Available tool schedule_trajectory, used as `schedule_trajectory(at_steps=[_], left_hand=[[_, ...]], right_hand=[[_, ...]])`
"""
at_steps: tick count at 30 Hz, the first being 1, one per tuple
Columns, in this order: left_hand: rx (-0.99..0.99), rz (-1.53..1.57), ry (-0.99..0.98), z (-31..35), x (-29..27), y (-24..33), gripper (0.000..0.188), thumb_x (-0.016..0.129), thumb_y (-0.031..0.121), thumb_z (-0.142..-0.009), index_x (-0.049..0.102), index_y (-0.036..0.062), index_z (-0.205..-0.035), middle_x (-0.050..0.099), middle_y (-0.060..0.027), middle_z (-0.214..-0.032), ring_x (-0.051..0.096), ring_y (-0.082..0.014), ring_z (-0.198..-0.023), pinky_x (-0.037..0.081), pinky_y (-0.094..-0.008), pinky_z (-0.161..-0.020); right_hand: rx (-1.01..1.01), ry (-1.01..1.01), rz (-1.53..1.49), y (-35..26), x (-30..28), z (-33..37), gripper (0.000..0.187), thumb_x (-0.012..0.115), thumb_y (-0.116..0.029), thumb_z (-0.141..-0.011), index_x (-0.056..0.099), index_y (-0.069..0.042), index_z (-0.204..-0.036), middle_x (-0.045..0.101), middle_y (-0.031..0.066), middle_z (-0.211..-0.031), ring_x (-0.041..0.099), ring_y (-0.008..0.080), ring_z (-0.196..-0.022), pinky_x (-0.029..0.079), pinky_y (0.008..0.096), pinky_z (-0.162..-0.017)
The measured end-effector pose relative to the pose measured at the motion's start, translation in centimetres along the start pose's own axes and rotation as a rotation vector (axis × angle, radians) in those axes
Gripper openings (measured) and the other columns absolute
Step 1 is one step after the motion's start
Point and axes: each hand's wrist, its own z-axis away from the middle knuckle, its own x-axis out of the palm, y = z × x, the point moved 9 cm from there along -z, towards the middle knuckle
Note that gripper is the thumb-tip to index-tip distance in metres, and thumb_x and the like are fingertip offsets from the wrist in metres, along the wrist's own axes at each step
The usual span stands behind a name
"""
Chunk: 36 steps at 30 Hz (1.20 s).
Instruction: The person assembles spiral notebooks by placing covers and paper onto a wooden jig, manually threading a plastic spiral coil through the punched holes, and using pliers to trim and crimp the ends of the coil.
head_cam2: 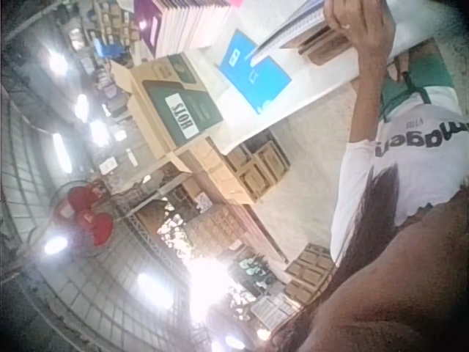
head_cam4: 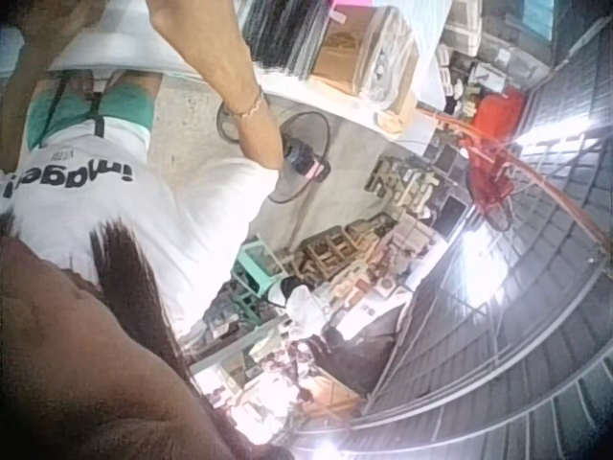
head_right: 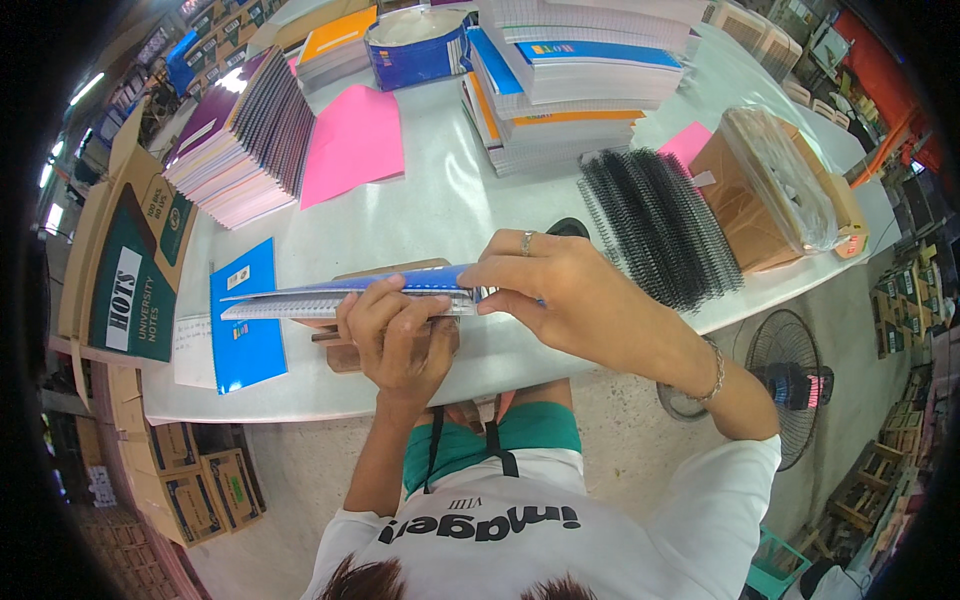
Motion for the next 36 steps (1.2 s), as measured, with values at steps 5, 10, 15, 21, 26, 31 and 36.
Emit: schedule_trajectory(at_steps=[5, 10, 15, 21, 26, 31, 36], left_hand=[[0.018, 0.048, 0.020, 0.2, -0.1, -0.2, 0.026, 0.082, 0.011, -0.069, 0.069, 0.0227, -0.088, 0.055, 0.0034, -0.093, 0.057, -0.0171, -0.108, 0.027, -0.0406, -0.103], [0.025, 0.038, 0.020, 0.5, -0.2, -0.2, 0.025, 0.083, 0.012, -0.069, 0.068, 0.0232, -0.087, 0.055, 0.0032, -0.093, 0.059, -0.0171, -0.105, 0.026, -0.0414, -0.104], [0.029, 0.044, 0.044, 1.0, -0.4, -0.2, 0.027, 0.083, 0.011, -0.068, 0.067, 0.0239, -0.086, 0.055, 0.0036, -0.092, 0.060, -0.0174, -0.102, 0.026, -0.0416, -0.104], [0.078, 0.040, 0.094, 1.5, -0.7, 0.1, 0.028, 0.082, 0.009, -0.067, 0.066, 0.0231, -0.086, 0.054, 0.0031, -0.092, 0.060, -0.0177, -0.102, 0.028, -0.0424, -0.104], [0.036, 0.118, 0.126, 1.0, -0.9, -0.2, 0.033, 0.081, 0.004, -0.064, 0.065, 0.0201, -0.088, 0.054, -0.0003, -0.095, 0.059, -0.0188, -0.102, 0.028, -0.0435, -0.106], [-0.036, 0.121, 0.014, -1.2, -0.1, -1.0, 0.038, 0.080, 0.005, -0.064, 0.065, 0.0184, -0.097, 0.058, -0.0042, -0.103, 0.055, -0.0206, -0.103, 0.028, -0.0438, -0.106], [-0.035, -0.016, -0.285, -4.8, 3.1, -1.4, 0.033, 0.070, 0.018, -0.080, 0.064, 0.0139, -0.112, 0.058, -0.0031, -0.105, 0.048, -0.0225, -0.107, 0.021, -0.0459, -0.106]], right_hand=[[-0.034, 0.034, -0.073, -0.4, 0.2, 0.2, 0.022, 0.070, -0.006, -0.082, 0.066, -0.001, -0.103, 0.063, 0.0114, -0.091, 0.062, 0.0309, -0.078, 0.049, 0.0371, -0.068], [-0.049, 0.015, -0.026, -0.4, 0.5, 0.4, 0.025, 0.072, -0.003, -0.079, 0.069, -0.001, -0.104, 0.065, 0.0114, -0.091, 0.065, 0.0280, -0.079, 0.051, 0.0338, -0.068], [-0.037, -0.031, -0.047, -0.4, 0.5, 0.3, 0.026, 0.073, 0.001, -0.076, 0.071, -0.001, -0.102, 0.067, 0.0113, -0.091, 0.067, 0.0264, -0.078, 0.052, 0.0324, -0.068], [-0.044, -0.015, -0.048, -0.6, 0.6, 0.7, 0.029, 0.072, 0.003, -0.075, 0.071, -0.002, -0.104, 0.068, 0.0116, -0.093, 0.067, 0.0264, -0.080, 0.053, 0.0322, -0.069], [-0.072, 0.046, -0.039, -0.9, 0.4, 0.9, 0.031, 0.072, 0.004, -0.074, 0.072, -0.003, -0.105, 0.068, 0.0122, -0.094, 0.068, 0.0260, -0.081, 0.053, 0.0325, -0.070], [-0.020, 0.047, -0.094, -0.2, -0.3, -0.2, 0.030, 0.071, 0.005, -0.075, 0.071, -0.001, -0.105, 0.069, 0.0128, -0.093, 0.067, 0.0243, -0.080, 0.051, 0.0304, -0.069], [0.002, 0.125, -0.031, 1.3, -1.5, -2.3, 0.023, 0.069, 0.003, -0.078, 0.070, 0.000, -0.101, 0.066, 0.0127, -0.086, 0.060, 0.0234, -0.071, 0.048, 0.0307, -0.066]])
